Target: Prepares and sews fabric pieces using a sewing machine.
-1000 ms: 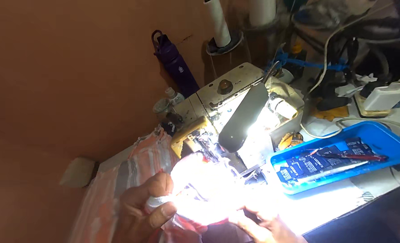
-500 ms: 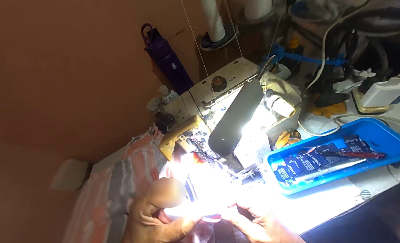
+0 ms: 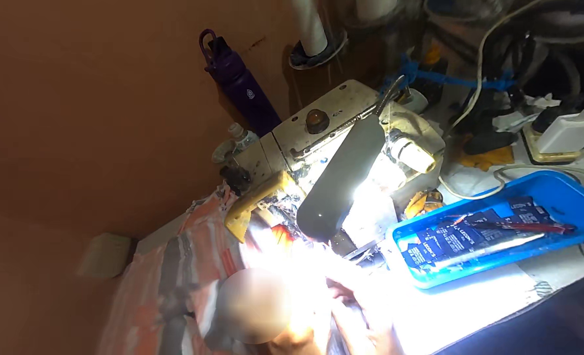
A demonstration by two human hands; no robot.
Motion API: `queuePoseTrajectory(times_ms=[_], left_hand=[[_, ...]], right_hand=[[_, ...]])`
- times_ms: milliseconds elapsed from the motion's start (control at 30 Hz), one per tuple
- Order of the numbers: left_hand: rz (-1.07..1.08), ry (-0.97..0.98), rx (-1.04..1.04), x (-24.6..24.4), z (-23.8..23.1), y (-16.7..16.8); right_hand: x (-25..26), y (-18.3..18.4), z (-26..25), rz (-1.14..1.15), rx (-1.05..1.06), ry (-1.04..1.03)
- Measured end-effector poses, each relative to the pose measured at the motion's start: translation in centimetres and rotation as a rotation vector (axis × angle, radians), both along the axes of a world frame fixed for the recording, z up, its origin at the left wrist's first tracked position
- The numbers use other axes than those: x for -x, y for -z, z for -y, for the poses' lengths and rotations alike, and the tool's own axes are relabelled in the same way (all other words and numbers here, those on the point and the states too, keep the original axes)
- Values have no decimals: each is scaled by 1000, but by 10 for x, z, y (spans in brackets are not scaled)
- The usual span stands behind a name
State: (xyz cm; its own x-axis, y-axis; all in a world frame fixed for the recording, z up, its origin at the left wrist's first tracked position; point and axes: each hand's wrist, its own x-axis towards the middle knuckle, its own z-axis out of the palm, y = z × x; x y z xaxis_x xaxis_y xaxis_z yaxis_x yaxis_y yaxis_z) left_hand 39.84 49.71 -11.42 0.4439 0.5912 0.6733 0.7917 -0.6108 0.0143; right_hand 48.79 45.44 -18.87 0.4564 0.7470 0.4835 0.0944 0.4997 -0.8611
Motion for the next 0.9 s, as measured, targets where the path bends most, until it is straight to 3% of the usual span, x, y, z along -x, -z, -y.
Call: queuePoseTrajectory(times_ms=[133, 267, 467, 600, 733, 900], left_hand=[[66, -132, -77, -13, 3, 12], [56, -182, -76, -14, 10, 12], [194, -154, -104, -9, 4, 28], [324, -103, 13, -6, -18, 25], [289, -111, 213, -1, -49, 7], [243, -243, 218, 7, -23, 1]], right_hand=[[24, -4, 24, -156, 90, 12], [37, -8, 34, -47, 162, -10], [50, 6, 38, 53, 338, -385], [50, 5, 23, 92, 237, -391], [35, 2, 18, 134, 113, -387], [14, -14, 13, 216, -51, -103]])
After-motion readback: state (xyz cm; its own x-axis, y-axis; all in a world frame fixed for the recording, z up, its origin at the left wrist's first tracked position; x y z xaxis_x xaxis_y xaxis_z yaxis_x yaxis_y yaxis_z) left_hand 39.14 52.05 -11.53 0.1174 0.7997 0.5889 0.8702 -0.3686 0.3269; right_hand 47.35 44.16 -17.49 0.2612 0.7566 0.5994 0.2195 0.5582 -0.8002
